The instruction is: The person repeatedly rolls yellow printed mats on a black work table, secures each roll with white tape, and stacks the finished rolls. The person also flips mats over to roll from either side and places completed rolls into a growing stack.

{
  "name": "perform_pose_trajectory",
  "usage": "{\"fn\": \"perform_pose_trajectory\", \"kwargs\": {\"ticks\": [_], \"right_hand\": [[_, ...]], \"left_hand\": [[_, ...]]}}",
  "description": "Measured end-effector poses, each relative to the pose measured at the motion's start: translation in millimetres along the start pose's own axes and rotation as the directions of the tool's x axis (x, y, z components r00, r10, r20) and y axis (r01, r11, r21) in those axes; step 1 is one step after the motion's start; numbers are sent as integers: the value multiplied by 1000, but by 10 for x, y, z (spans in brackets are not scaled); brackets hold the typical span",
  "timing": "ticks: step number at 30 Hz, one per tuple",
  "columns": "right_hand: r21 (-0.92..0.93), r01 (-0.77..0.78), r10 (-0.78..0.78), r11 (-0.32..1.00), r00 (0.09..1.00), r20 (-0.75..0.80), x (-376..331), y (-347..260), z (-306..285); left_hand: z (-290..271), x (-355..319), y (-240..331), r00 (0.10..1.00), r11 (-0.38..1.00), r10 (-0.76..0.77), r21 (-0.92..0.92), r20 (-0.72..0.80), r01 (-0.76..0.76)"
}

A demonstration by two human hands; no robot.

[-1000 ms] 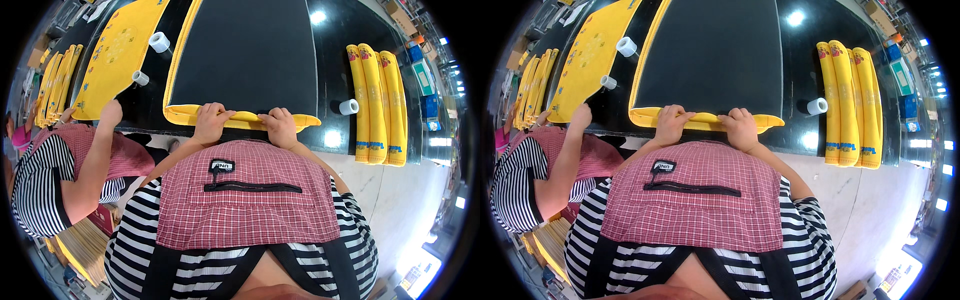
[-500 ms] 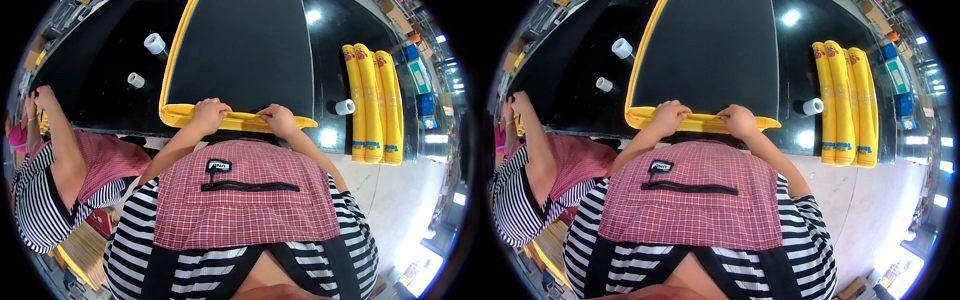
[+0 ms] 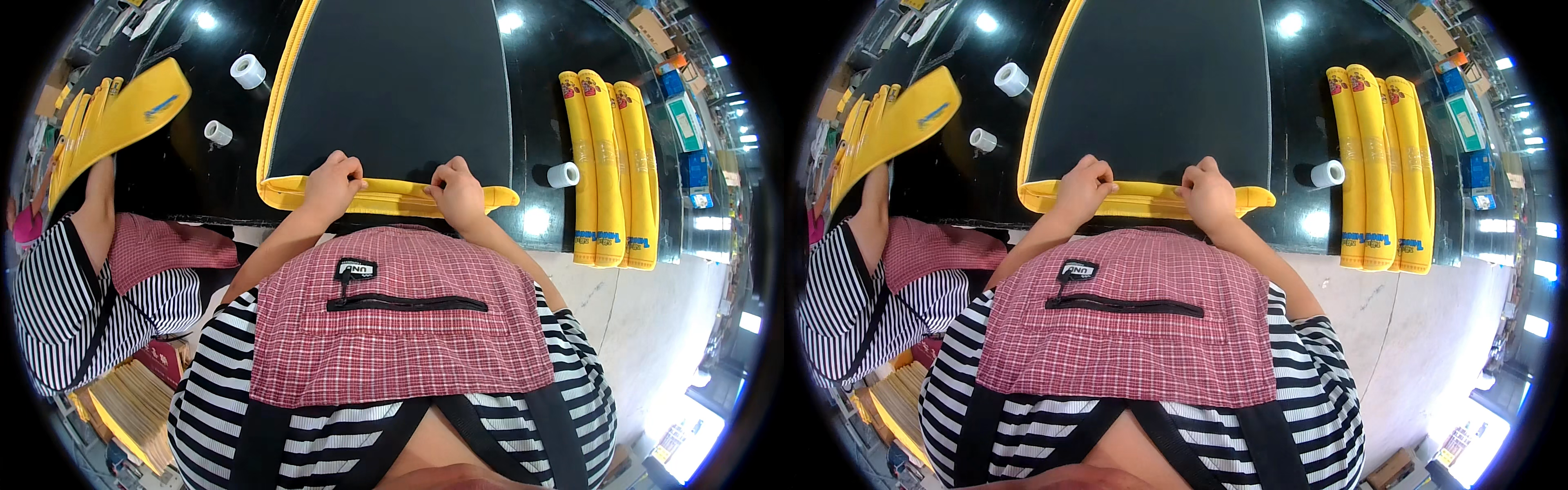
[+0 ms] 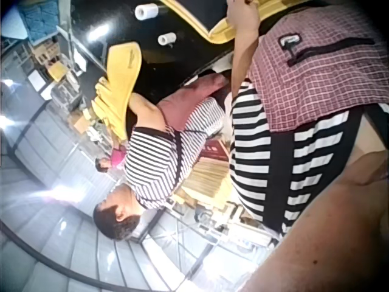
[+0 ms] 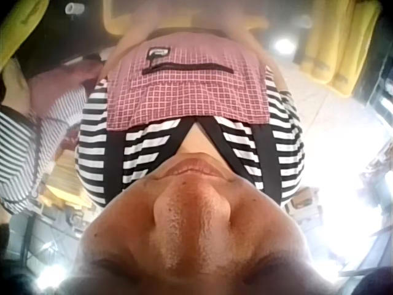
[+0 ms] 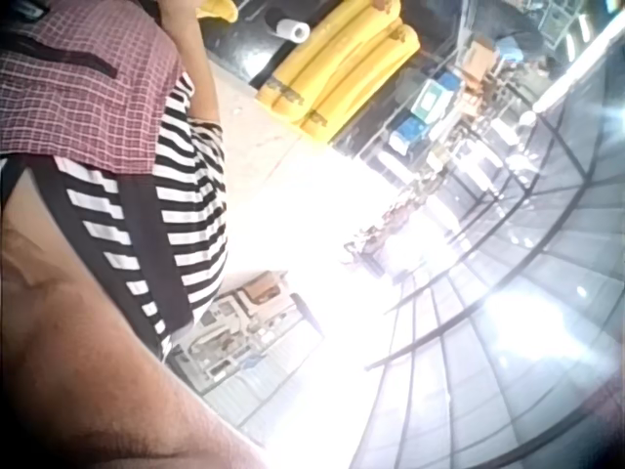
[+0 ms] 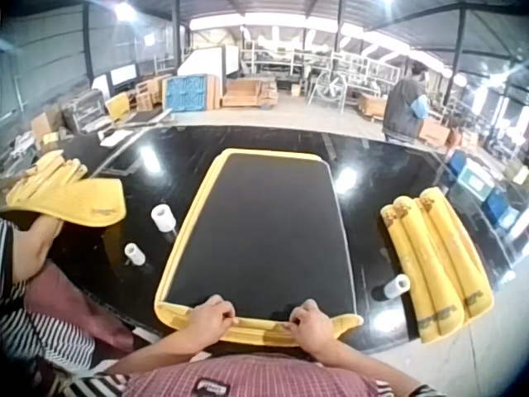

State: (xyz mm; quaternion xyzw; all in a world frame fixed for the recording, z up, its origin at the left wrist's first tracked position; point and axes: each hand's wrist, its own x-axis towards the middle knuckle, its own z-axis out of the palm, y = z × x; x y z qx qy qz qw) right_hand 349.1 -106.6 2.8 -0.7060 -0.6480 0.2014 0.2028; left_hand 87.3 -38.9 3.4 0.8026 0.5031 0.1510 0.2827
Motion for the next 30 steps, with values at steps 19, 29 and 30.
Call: {"fn": "perform_pose_trajectory", "kwargs": {"ticks": [19,29,30], "right_hand": [[-331,149,-186,932,979,-81,-441,457,-39],[-12,-241,240,970,969,-51,-142,519,-252],[-44,-233,231,971,972,-41,-149,530,-263]], "left_hand": [[164,-224,-449,956,948,187,295,-225,-116],[-68,-129,-400,945,951,67,306,-320,36],[-67,-136,-421,951,952,43,302,-305,54]]}}
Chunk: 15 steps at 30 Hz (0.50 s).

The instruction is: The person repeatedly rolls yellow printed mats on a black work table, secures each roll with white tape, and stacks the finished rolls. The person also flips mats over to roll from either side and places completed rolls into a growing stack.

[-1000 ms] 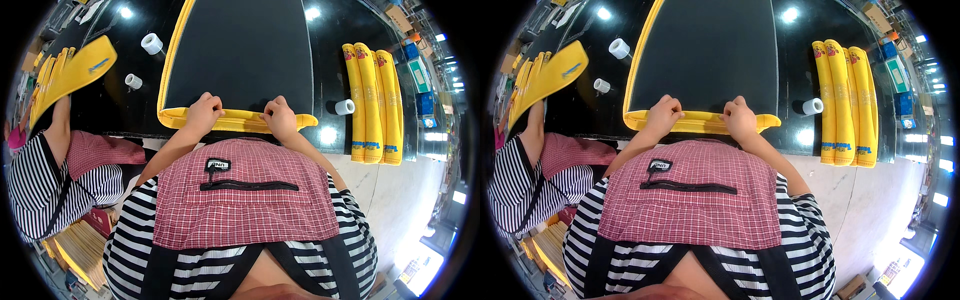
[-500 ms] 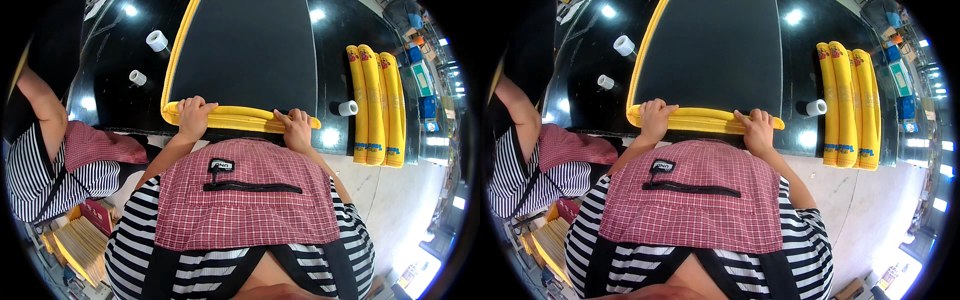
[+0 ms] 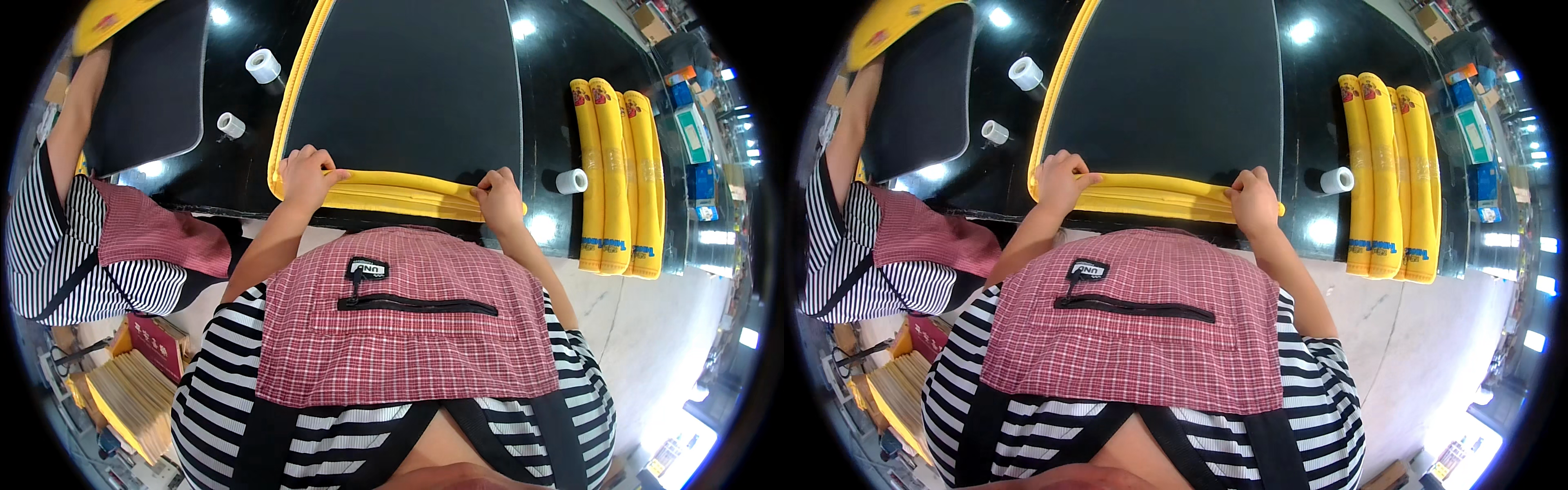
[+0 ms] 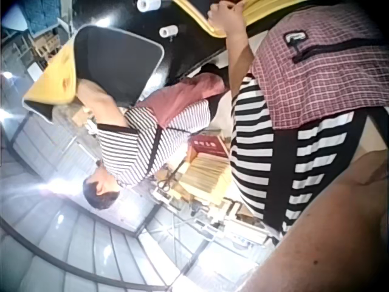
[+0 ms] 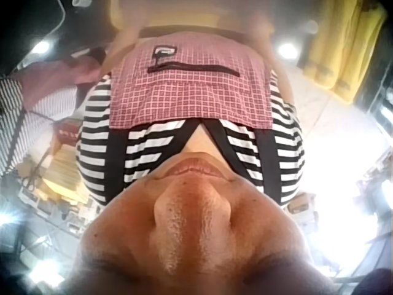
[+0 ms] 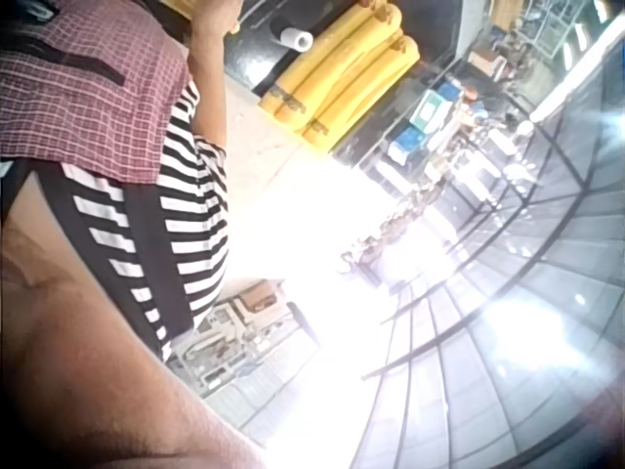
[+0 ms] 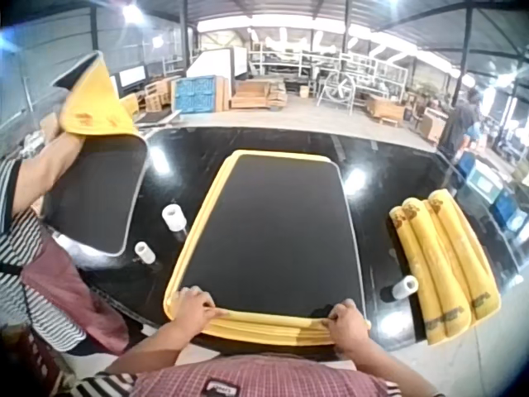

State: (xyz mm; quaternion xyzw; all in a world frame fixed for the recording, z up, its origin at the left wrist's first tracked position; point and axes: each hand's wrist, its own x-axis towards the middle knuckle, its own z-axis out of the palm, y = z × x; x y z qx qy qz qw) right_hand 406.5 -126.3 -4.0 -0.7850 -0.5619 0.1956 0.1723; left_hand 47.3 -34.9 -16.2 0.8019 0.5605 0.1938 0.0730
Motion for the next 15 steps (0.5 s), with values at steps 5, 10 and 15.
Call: {"fn": "perform_pose_trajectory", "kwargs": {"ticks": [5,10,15], "right_hand": [[-111,160,-168,981,984,-61,-17,91,-34],[51,142,-144,989,988,51,53,176,-79],[62,164,-166,984,986,20,51,189,-116]], "left_hand": [[-39,71,-116,988,999,-45,-15,146,48],[54,145,-318,987,991,76,-123,143,-59],[89,155,-366,988,980,115,-174,104,-96]]}}
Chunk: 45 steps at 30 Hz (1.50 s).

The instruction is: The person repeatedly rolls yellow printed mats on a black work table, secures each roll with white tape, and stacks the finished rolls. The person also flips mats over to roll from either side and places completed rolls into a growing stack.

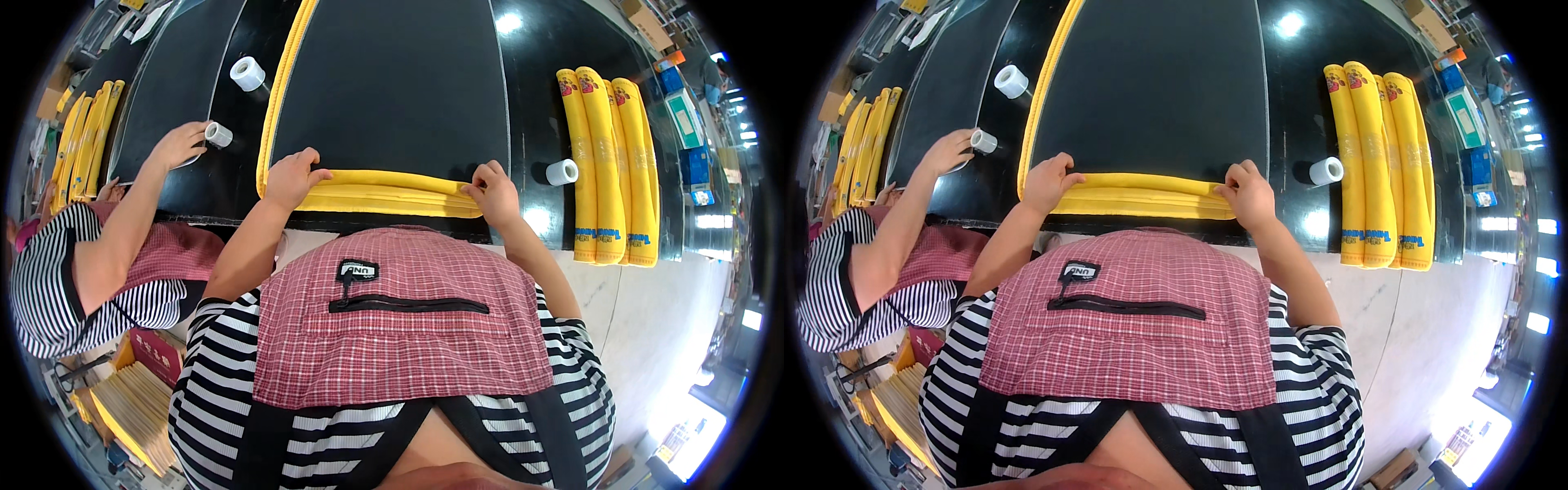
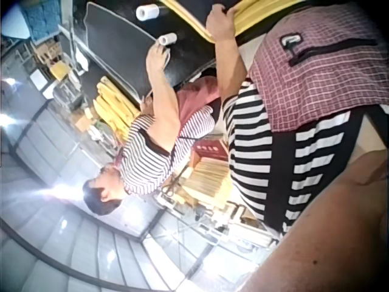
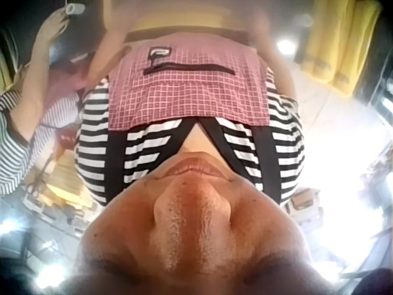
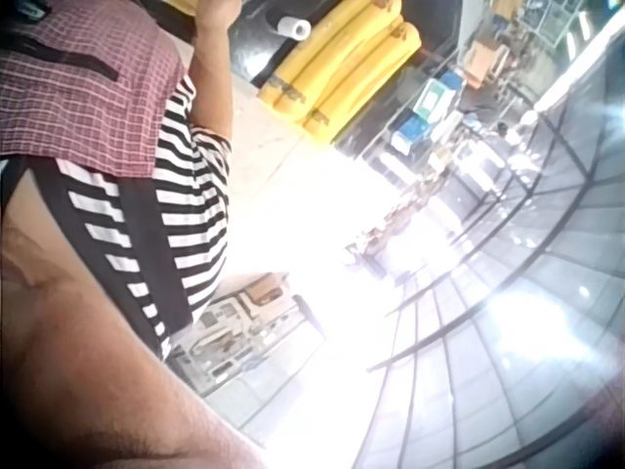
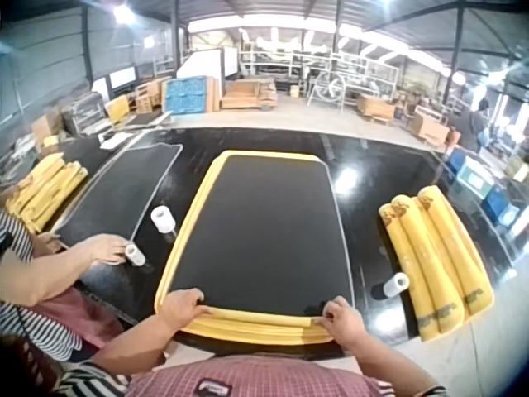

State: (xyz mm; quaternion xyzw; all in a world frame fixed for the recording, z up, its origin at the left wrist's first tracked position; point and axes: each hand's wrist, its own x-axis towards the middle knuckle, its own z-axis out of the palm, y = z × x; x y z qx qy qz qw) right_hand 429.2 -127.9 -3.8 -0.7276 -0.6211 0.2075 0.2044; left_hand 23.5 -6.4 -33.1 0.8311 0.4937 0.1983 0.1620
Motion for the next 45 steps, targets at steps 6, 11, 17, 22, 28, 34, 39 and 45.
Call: {"fn": "perform_pose_trajectory", "kwargs": {"ticks": [6,11,17,22,28,34,39,45], "right_hand": [[-109,209,-221,972,969,-114,-143,149,136],[-98,266,-274,959,958,-79,-248,177,38],[-169,321,-337,932,939,-69,-142,192,-76],[-150,145,-140,978,989,44,177,167,-120],[-343,177,-230,922,966,-118,141,17,32],[-461,183,-262,868,958,-113,-372,38,313],[-317,104,-123,943,992,-40,-388,-19,310],[-459,63,-114,886,990,-86,804,21,186]], "left_hand": [[-93,31,24,986,983,165,87,-18,-163],[-3,-28,-71,966,964,259,62,-22,-257],[-265,-26,-103,902,903,429,-7,40,-429],[-296,222,-219,925,951,309,-71,223,-300],[-322,298,96,952,938,264,188,154,-290],[78,-287,318,993,942,119,317,3,-114],[233,-328,496,996,936,35,347,76,-60],[369,694,294,994,889,-61,457,88,14]]}}
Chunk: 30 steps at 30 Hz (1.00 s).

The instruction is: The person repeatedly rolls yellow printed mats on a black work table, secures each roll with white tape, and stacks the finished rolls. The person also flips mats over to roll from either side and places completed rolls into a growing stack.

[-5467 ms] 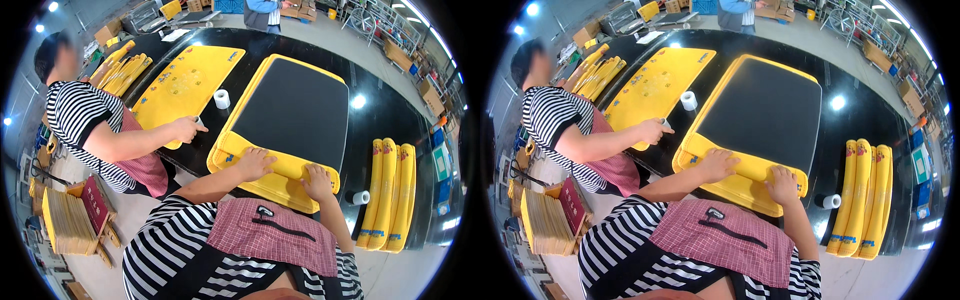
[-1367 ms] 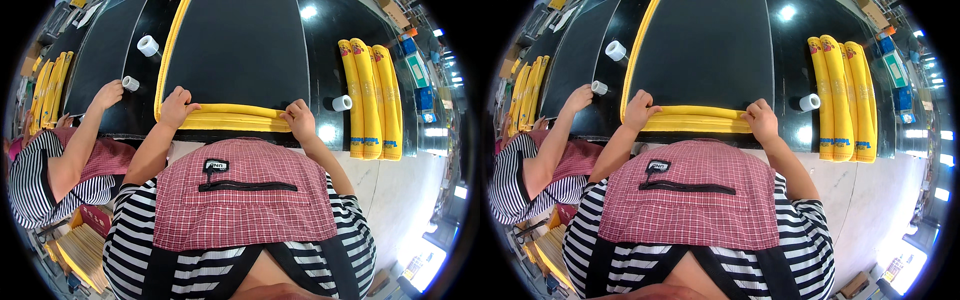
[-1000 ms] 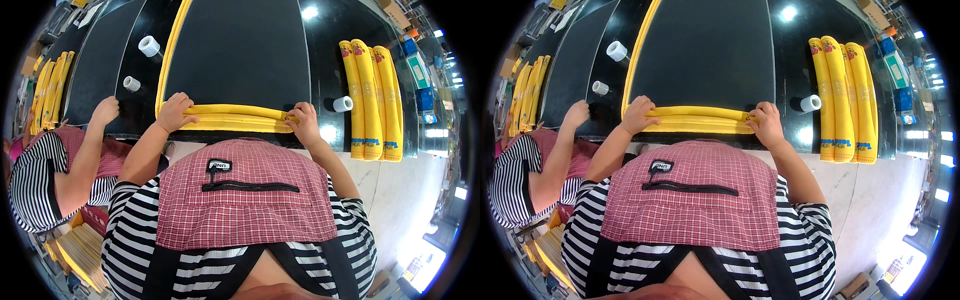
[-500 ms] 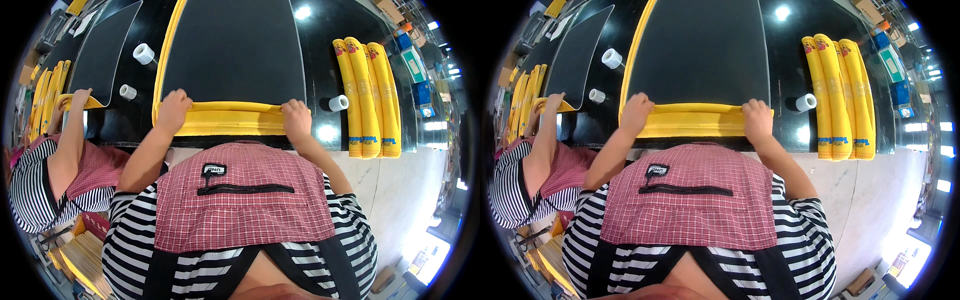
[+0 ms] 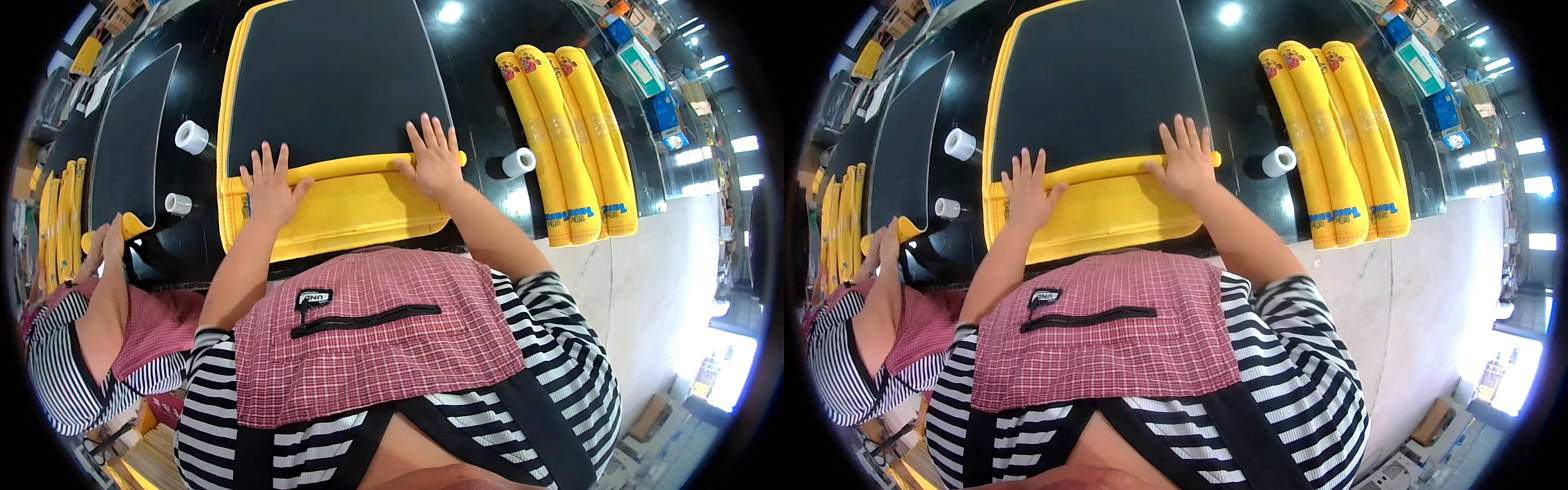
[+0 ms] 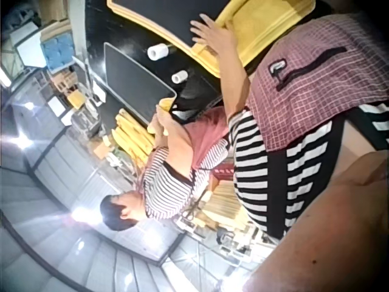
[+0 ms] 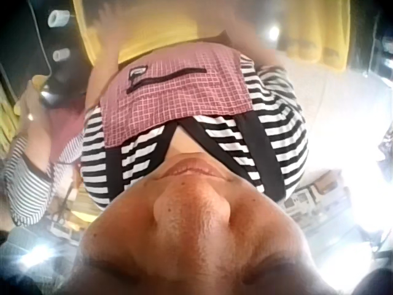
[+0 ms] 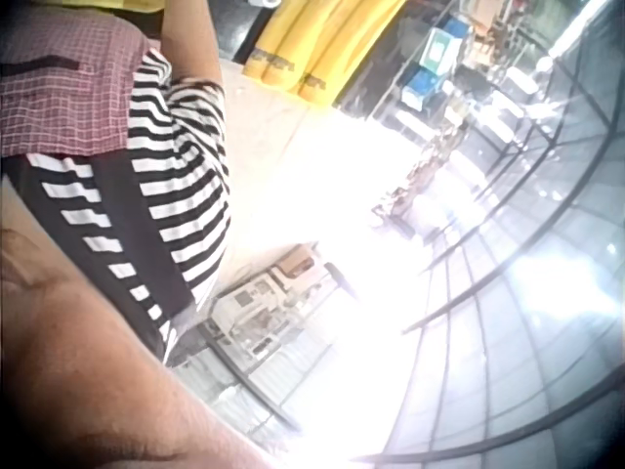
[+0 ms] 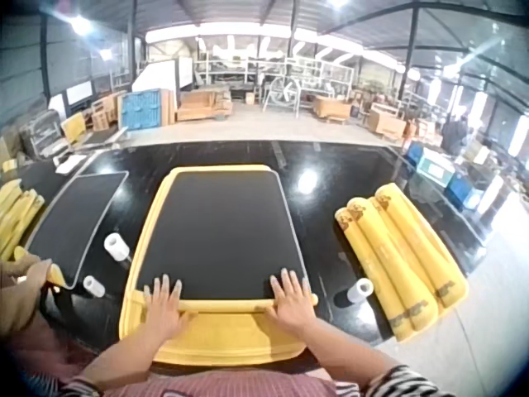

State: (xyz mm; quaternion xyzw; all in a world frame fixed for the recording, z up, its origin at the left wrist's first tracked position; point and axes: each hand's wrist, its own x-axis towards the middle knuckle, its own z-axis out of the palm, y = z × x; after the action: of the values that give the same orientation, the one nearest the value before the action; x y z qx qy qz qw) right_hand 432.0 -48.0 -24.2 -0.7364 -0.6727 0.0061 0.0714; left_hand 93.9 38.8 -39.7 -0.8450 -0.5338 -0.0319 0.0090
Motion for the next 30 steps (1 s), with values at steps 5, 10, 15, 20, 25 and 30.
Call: {"fn": "perform_pose_trajectory", "kwargs": {"ticks": [5,10,15,20,25,30], "right_hand": [[63,109,-89,992,961,-263,737,254,68],[206,326,-181,923,838,-515,595,166,221],[187,182,-133,965,960,-246,-54,34,157],[145,198,-168,970,966,-196,121,81,249],[68,135,-126,989,984,-123,206,-11,165],[4,94,-92,996,980,-177,899,95,230]], "left_hand": [[-249,922,32,974,988,-137,-42,182,146],[-178,1117,43,977,985,-122,-96,175,140],[-85,958,42,995,964,-83,-257,-58,65],[222,691,38,991,855,-54,-519,-124,-19],[147,357,77,938,944,136,-246,-319,-220],[-280,933,141,998,993,47,-106,-37,-50]]}}
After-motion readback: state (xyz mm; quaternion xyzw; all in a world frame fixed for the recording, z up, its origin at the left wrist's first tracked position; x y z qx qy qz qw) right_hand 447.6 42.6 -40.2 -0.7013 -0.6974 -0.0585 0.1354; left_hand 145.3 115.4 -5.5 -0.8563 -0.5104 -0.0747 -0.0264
